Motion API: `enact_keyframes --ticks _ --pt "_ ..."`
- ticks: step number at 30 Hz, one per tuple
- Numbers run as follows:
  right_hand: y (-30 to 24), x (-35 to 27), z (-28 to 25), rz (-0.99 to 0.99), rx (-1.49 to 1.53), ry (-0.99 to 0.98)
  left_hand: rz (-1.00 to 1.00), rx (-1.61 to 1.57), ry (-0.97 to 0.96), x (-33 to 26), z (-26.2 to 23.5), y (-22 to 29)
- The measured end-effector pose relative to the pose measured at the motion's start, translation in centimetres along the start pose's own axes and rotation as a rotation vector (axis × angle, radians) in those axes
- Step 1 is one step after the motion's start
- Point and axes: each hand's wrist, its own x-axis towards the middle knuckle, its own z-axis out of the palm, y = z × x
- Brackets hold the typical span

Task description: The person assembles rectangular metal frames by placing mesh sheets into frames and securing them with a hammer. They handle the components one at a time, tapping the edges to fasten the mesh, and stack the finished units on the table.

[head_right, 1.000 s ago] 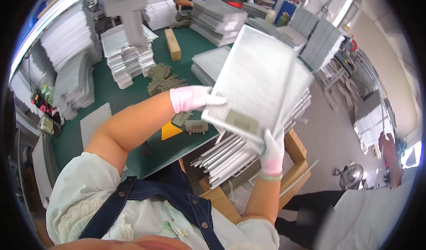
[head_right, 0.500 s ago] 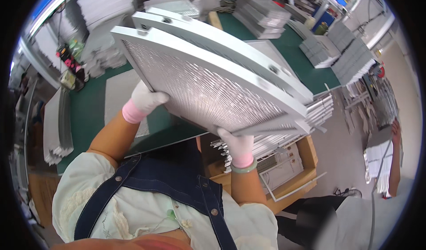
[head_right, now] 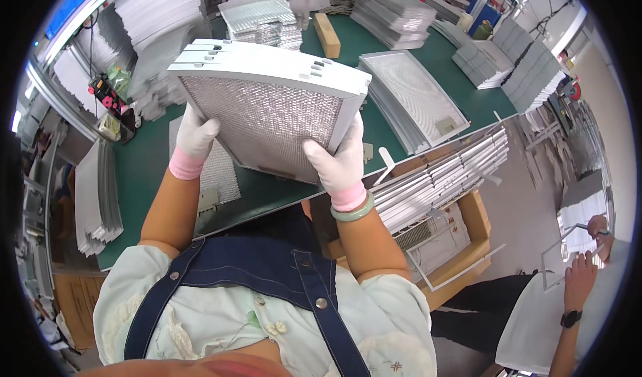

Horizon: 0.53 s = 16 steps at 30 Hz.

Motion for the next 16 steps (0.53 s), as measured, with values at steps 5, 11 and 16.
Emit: enact_keyframes --ticks 5,11,16 --pt "-1.2 -0.1 0.9 -0.110 -0.081 0.047 0.083 0.082 -0.040 0.4 0.7 0.2" --pt "-1.4 -0.6 1.4 -0.151 -0.156 0.057 0.026 0.150 -0.023 0.2 0.4 -0.1" --pt "-1.5 -1.0 1.9 -0.177 -0.201 0.055 0.049 0.100 -0.012 -0.2 0.7 0.8"
